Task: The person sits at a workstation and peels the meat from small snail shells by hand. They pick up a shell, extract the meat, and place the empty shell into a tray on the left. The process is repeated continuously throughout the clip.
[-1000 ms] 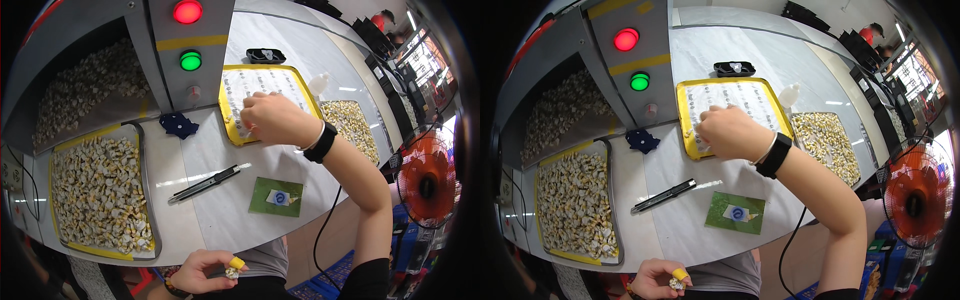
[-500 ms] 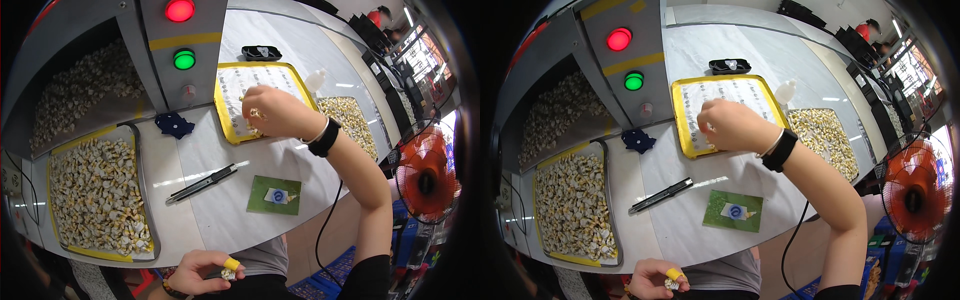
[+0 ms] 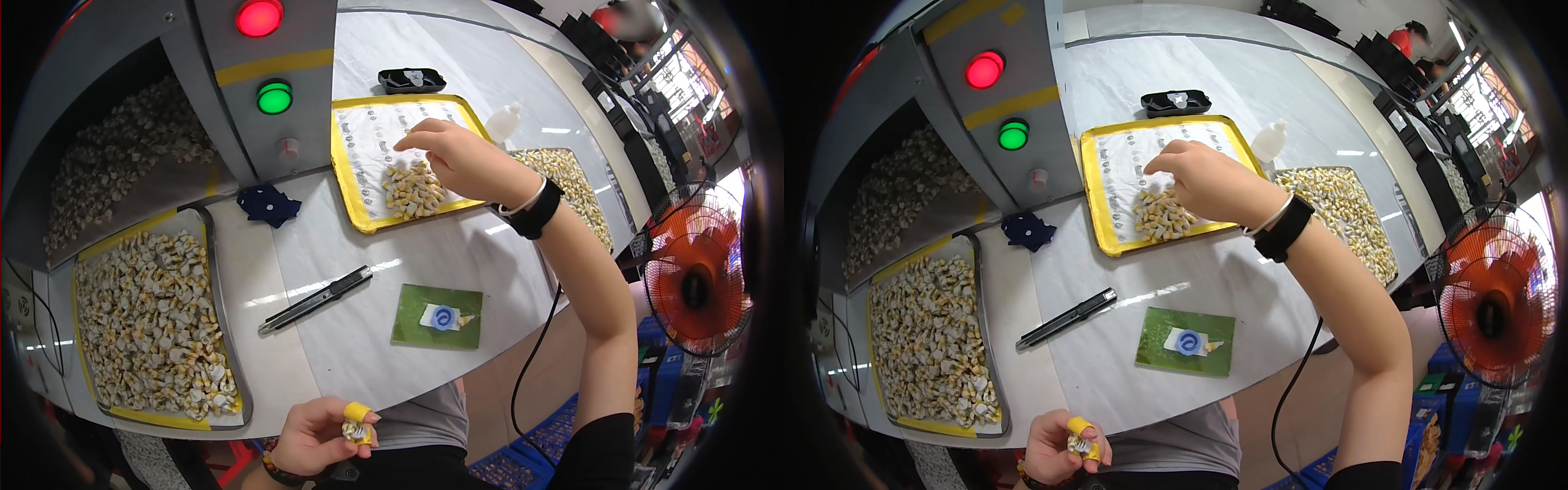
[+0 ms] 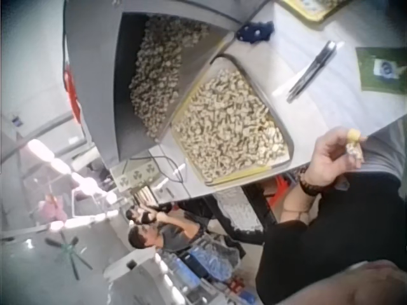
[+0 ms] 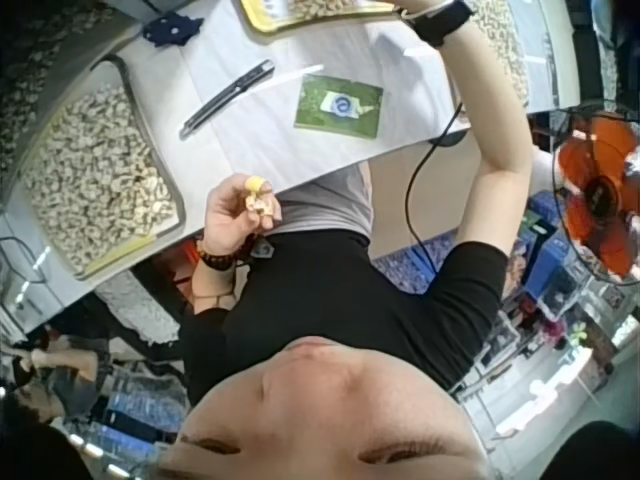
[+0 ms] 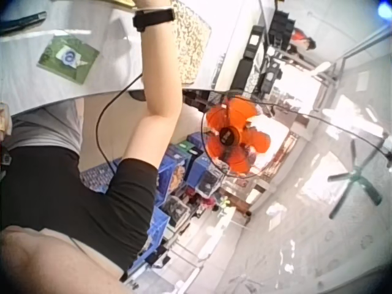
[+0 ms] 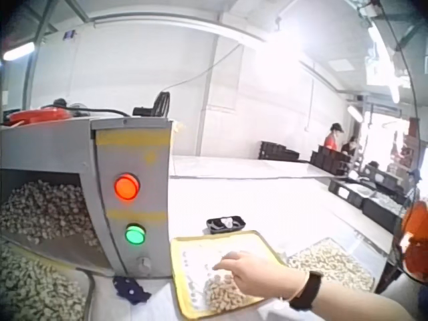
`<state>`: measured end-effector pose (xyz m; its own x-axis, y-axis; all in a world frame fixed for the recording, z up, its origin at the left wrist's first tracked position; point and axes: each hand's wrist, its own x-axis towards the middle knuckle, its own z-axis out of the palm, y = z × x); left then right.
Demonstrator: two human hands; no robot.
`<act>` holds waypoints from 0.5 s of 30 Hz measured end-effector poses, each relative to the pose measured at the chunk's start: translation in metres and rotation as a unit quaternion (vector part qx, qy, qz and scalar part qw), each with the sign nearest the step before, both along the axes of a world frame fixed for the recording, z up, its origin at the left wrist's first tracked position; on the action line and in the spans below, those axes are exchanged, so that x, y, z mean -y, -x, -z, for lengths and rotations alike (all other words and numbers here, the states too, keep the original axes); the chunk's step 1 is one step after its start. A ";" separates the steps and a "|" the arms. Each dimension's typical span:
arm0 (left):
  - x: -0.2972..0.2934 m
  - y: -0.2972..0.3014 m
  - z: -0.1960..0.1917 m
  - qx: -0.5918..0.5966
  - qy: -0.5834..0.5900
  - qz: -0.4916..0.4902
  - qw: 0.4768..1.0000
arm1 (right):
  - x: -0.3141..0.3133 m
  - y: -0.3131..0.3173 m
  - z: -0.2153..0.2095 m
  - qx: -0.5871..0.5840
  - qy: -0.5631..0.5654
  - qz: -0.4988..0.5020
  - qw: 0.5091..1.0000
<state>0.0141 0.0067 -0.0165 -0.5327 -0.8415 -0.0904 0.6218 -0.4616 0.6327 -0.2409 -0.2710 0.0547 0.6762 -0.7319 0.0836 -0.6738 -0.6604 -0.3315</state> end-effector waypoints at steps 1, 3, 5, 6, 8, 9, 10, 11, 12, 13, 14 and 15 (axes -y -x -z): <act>0.000 0.001 0.000 0.009 -0.001 -0.004 1.000 | 0.003 0.004 0.005 0.000 0.001 0.011 1.000; 0.000 0.002 0.001 0.025 -0.003 -0.013 1.000 | 0.006 0.010 0.016 -0.017 -0.013 0.005 1.000; 0.003 0.003 -0.001 0.036 -0.002 -0.030 0.999 | -0.001 0.014 0.017 -0.026 -0.004 0.005 1.000; 0.003 0.004 -0.002 0.043 -0.005 -0.040 0.998 | -0.006 0.014 0.018 -0.029 -0.002 0.002 1.000; 0.009 0.009 -0.010 0.036 0.001 -0.089 0.995 | -0.009 0.017 0.014 -0.008 0.013 0.024 1.000; 0.011 0.010 -0.013 0.032 0.005 -0.112 0.993 | -0.009 0.021 0.012 0.005 0.031 0.039 0.999; 0.010 0.010 -0.013 0.044 -0.008 -0.116 0.992 | -0.008 0.024 0.010 0.017 0.049 0.054 0.997; 0.010 0.010 -0.012 0.055 -0.021 -0.119 0.991 | -0.008 0.028 0.008 0.019 0.048 0.069 0.996; 0.010 0.010 -0.011 0.067 -0.034 -0.125 0.989 | -0.008 0.028 0.005 -0.004 0.004 0.080 0.997; 0.009 0.009 -0.010 0.074 -0.033 -0.125 0.989 | -0.010 0.028 -0.001 -0.027 -0.040 0.092 0.995; 0.009 0.009 -0.010 0.081 -0.032 -0.125 0.988 | -0.010 0.029 -0.004 -0.050 -0.083 0.102 0.990; 0.009 0.009 -0.010 0.087 -0.032 -0.124 0.988 | -0.013 0.031 -0.002 -0.034 -0.075 0.087 0.993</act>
